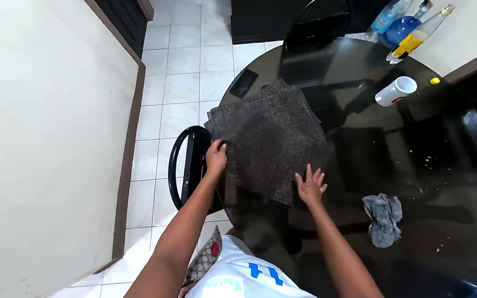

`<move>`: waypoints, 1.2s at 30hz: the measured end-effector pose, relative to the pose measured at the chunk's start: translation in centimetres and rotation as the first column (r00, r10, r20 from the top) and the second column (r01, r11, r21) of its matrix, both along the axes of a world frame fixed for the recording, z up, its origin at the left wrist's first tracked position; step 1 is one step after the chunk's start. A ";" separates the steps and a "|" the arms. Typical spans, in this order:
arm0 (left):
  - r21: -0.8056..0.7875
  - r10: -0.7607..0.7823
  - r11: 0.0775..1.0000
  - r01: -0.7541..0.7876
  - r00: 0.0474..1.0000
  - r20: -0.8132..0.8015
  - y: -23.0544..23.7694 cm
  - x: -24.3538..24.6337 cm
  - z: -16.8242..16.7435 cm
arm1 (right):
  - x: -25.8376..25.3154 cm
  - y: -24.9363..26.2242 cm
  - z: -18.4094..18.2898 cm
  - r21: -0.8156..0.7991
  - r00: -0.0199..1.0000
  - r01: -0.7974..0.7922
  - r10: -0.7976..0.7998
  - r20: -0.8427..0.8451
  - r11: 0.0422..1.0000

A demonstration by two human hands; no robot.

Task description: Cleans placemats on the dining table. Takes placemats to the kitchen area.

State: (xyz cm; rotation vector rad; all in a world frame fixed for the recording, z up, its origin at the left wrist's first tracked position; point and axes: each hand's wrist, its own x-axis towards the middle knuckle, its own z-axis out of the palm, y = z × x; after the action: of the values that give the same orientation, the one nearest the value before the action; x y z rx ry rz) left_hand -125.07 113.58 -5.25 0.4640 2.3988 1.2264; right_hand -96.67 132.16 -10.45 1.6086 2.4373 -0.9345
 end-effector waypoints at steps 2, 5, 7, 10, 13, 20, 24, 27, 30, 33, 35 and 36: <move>-0.162 0.089 0.983 -0.083 0.996 0.026 -0.9 -1.1 -3.1 | -3.3 3.3 -0.5 0.008 0.997 -0.050 0.049 0.066 0.999; -0.222 0.127 0.968 -0.121 0.992 0.012 -1.0 -1.6 -4.5 | -7.2 7.5 -0.3 0.037 0.993 0.011 -0.015 0.116 0.999; -0.188 0.162 0.971 -0.151 0.986 0.046 -0.9 -2.0 -4.9 | -8.4 9.8 -0.5 0.082 0.985 0.101 -0.112 0.135 0.991; -0.156 0.183 0.974 -0.166 0.978 0.103 -0.6 -3.6 -5.1 | -10.1 12.7 -1.1 0.124 0.958 0.175 -0.198 0.207 0.977; -0.205 0.180 0.967 -0.149 0.973 0.142 0.9 -5.5 -5.5 | -13.2 15.7 -1.1 0.162 0.954 0.094 -0.135 0.268 0.982; -0.117 0.416 0.909 -0.401 0.848 0.329 4.6 -8.2 -7.0 | -20.2 21.0 -1.4 0.208 0.991 0.088 -0.106 0.077 0.974; -0.066 0.413 0.910 -0.410 0.872 0.263 4.8 -8.5 -7.5 | -19.1 22.8 -1.1 0.087 0.982 0.156 -0.163 0.093 0.984; -0.073 0.393 0.918 -0.389 0.874 0.287 4.5 -9.1 -7.8 | -17.1 23.3 -1.2 -0.078 0.986 0.151 -0.145 0.077 0.985; -0.086 0.368 0.930 -0.358 0.890 0.271 4.2 -9.2 -7.5 | -15.5 21.2 0.6 -0.339 0.971 0.198 -0.230 -0.058 0.920; -0.124 0.258 0.963 -0.239 0.952 0.165 3.2 -8.4 -6.3 | -12.5 18.6 1.7 -0.486 0.892 0.167 -0.341 -0.296 0.858; -0.081 0.169 0.984 -0.162 0.980 0.103 2.4 -7.1 -4.9 | -10.7 16.4 2.7 -0.367 0.872 0.132 -0.284 -0.399 0.921; -0.023 0.137 0.990 -0.136 0.988 0.068 2.1 -6.2 -4.0 | -9.8 15.0 3.6 -0.255 0.872 0.125 -0.229 -0.433 0.959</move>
State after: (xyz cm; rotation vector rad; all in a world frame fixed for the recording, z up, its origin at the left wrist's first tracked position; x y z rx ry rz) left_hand -131.22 115.66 -9.21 0.2508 2.4144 1.2556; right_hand -106.43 147.13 -6.87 1.7085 2.3551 -1.7303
